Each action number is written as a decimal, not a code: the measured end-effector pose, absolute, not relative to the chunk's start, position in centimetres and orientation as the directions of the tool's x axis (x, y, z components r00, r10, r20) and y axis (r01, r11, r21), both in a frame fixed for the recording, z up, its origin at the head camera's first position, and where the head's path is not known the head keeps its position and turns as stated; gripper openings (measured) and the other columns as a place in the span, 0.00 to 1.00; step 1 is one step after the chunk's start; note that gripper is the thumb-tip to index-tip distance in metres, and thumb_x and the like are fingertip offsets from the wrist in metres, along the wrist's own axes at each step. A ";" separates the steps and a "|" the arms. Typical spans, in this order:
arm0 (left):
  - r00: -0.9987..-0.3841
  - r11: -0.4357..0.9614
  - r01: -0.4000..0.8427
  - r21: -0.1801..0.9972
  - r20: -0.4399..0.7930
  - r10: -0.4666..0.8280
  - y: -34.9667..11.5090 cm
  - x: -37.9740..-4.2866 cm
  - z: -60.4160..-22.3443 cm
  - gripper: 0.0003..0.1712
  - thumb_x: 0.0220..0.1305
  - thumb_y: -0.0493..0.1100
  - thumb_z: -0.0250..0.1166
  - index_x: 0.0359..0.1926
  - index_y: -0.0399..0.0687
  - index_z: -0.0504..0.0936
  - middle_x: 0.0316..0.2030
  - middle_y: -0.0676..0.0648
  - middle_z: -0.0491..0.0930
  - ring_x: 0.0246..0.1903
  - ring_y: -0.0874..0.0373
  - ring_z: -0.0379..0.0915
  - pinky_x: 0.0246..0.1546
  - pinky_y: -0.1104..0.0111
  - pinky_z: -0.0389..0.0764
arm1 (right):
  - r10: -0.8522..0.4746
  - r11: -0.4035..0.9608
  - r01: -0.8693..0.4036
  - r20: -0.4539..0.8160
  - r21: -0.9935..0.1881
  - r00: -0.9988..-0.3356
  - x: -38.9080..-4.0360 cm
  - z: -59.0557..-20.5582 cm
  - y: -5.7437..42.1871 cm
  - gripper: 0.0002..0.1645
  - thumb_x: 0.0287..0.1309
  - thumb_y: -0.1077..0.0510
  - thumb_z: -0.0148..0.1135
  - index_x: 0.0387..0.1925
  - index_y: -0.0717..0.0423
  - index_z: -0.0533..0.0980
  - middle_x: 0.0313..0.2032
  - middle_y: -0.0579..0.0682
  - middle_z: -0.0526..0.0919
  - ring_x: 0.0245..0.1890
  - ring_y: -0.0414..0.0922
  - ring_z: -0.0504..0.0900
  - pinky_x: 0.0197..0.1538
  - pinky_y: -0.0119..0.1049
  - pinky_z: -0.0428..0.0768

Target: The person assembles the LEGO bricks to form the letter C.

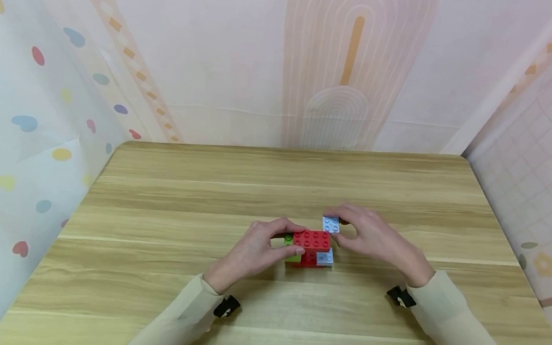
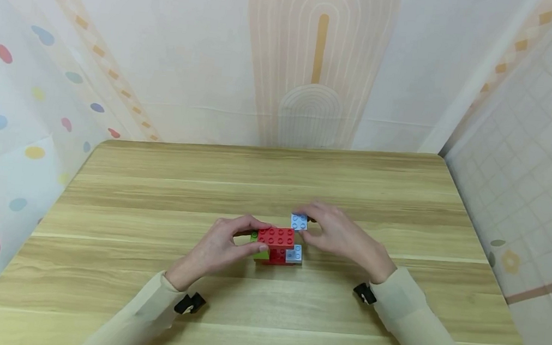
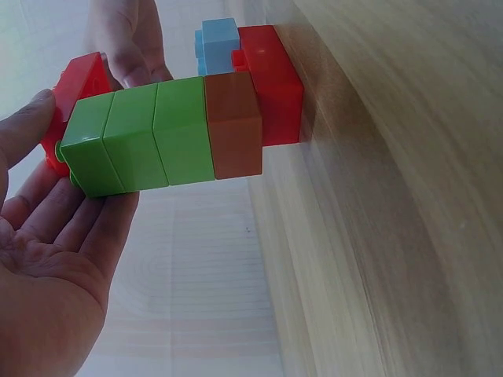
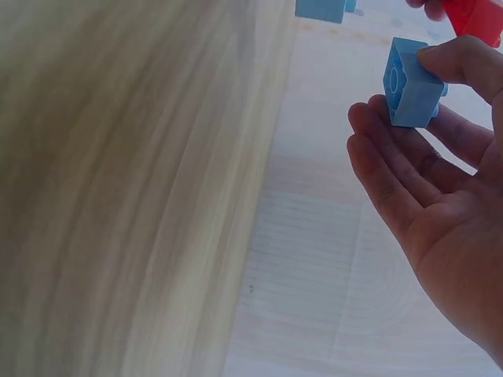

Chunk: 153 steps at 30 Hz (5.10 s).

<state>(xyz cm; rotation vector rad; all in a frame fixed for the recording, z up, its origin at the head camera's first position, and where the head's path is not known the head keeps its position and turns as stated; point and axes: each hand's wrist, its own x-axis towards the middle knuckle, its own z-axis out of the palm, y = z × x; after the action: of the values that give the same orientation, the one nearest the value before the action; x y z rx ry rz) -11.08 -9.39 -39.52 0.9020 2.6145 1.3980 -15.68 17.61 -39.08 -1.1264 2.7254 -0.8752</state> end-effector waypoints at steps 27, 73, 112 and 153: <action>-0.843 0.437 0.450 0.779 0.209 0.496 -9.3 -11.1 -39.6 0.19 0.60 0.48 0.70 0.52 0.52 0.81 0.46 0.55 0.84 0.48 0.63 0.78 0.44 0.59 0.82 | -0.663 0.525 -0.576 0.123 -0.626 -0.738 -13.6 -39.2 17.4 0.23 0.56 0.57 0.66 0.55 0.52 0.76 0.49 0.42 0.79 0.46 0.37 0.79 0.52 0.40 0.79; -0.844 0.483 0.458 0.746 0.194 0.500 -9.3 -11.0 -38.7 0.18 0.61 0.48 0.70 0.51 0.52 0.82 0.44 0.56 0.84 0.44 0.65 0.78 0.46 0.61 0.81 | -0.543 0.327 -0.124 -0.079 -0.937 -0.836 -12.0 -40.0 16.9 0.24 0.57 0.57 0.69 0.55 0.56 0.75 0.43 0.54 0.84 0.40 0.47 0.85 0.34 0.35 0.82; -0.832 0.448 0.482 0.753 0.232 0.505 -9.4 -11.2 -39.6 0.20 0.62 0.50 0.68 0.53 0.51 0.80 0.47 0.56 0.83 0.48 0.67 0.77 0.52 0.68 0.77 | -0.517 0.329 -0.127 -0.066 -0.936 -0.853 -12.2 -39.4 16.1 0.22 0.68 0.48 0.57 0.55 0.60 0.74 0.47 0.55 0.80 0.41 0.48 0.84 0.47 0.47 0.81; -0.820 0.396 0.461 0.794 0.210 0.533 -10.8 -11.3 -40.8 0.38 0.58 0.33 0.70 0.67 0.44 0.65 0.53 0.44 0.76 0.51 0.53 0.77 0.50 0.63 0.79 | -0.566 0.483 -0.550 0.236 -0.681 -0.790 -11.9 -39.8 17.9 0.28 0.59 0.53 0.68 0.59 0.54 0.73 0.53 0.46 0.80 0.50 0.42 0.80 0.52 0.43 0.80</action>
<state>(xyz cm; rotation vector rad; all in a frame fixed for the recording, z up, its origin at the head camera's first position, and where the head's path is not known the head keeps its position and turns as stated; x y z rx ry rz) -11.25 -10.81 -40.82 0.9127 2.5585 1.4167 -11.90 17.92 -39.79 -1.0116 2.6873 -1.2226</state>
